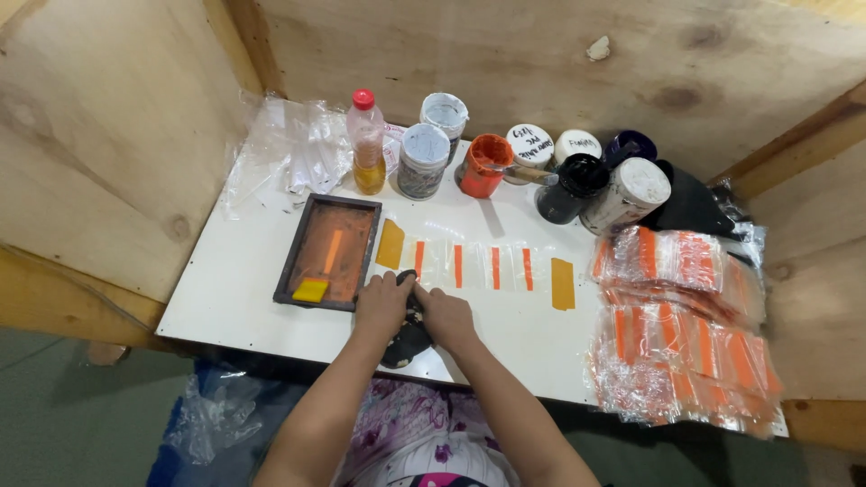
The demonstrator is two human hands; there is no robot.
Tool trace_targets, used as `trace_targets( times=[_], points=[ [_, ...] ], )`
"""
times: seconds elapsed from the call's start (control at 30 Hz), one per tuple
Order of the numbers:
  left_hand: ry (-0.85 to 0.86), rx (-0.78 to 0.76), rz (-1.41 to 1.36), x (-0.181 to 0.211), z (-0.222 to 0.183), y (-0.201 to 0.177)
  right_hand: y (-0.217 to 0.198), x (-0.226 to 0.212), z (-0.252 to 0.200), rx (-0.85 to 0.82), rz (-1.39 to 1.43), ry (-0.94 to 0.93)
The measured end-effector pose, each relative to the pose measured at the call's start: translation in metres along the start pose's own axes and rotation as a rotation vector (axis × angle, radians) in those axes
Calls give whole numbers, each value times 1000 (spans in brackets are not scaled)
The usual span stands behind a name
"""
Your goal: Arranging small orange strips and using a screen printing frame to process them with ink.
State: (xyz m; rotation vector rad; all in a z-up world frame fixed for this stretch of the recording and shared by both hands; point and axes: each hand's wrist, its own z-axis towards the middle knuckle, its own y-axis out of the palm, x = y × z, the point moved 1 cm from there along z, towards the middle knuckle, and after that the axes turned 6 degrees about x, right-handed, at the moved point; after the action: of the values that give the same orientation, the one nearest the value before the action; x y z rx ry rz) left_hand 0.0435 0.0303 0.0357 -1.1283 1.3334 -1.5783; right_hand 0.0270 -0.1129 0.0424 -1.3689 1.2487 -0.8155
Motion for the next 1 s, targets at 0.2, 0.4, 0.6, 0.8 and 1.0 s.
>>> trace_targets(
  times=[0.2, 0.4, 0.6, 0.8, 1.0],
  points=[
    [27, 194, 70, -8, 6, 27, -12, -8, 2, -40, -50, -59],
    [43, 106, 127, -9, 13, 23, -42, -28, -4, -84, -59, -41],
    [10, -48, 153, -9, 25, 16, -8, -14, 6, -81, -14, -58],
    [-24, -49, 189, -14, 41, 34, -9, -16, 3, -83, 11, -43],
    [-88, 39, 261, -10, 40, 37, -20, -20, -6, 35, -11, -78]
  ],
)
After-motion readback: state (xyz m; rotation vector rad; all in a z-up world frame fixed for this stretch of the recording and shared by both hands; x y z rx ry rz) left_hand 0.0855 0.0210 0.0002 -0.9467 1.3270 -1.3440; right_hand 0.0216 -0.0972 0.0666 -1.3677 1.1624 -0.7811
